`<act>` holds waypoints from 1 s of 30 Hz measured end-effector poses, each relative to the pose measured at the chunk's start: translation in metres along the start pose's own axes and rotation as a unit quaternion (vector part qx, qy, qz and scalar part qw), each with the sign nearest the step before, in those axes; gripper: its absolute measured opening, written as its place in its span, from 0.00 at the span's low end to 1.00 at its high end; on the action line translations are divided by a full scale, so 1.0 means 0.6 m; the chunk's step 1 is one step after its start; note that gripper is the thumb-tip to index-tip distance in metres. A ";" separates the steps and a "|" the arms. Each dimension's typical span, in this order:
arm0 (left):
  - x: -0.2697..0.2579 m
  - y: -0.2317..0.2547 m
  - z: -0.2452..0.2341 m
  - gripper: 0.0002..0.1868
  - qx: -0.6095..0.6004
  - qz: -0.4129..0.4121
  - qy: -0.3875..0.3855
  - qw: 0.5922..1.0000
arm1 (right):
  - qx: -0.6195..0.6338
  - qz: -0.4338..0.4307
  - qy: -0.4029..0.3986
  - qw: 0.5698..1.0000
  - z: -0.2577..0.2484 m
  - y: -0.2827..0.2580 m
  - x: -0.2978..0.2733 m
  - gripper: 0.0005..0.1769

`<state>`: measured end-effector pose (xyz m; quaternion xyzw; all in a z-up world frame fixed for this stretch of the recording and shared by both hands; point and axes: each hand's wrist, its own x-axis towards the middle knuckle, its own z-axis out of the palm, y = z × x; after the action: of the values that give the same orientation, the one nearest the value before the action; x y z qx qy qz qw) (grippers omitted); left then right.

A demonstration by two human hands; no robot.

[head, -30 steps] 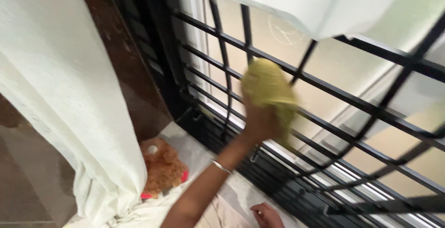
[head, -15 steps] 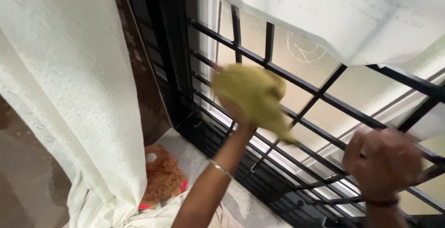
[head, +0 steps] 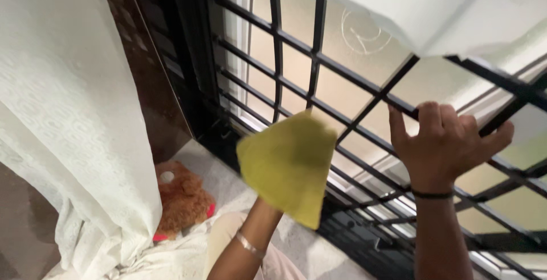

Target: The person sits on the floor and wipes the black metal bars of a window grille using a yellow cloth. They systematically clean the horizontal and vertical bars, moving from the lower sections to the upper sections of the grille.

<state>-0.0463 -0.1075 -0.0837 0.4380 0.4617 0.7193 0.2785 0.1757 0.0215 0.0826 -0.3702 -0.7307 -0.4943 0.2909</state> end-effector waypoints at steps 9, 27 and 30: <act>-0.106 -0.024 -0.085 0.45 -0.109 -0.161 0.131 0.972 | 0.000 -0.032 0.027 0.999 -0.008 0.005 -0.004 0.23; 0.125 0.155 0.031 0.48 0.114 0.405 0.109 0.901 | 0.092 0.062 -0.024 0.993 -0.082 -0.016 0.030 0.17; 0.191 0.159 0.069 0.37 0.457 0.448 0.017 0.769 | -0.019 0.056 0.016 0.998 -0.091 -0.015 0.043 0.26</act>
<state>-0.0621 -0.0377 0.0534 0.6583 0.4920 0.4741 -0.3159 0.1571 -0.0256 0.1168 -0.4082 -0.6947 -0.4969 0.3224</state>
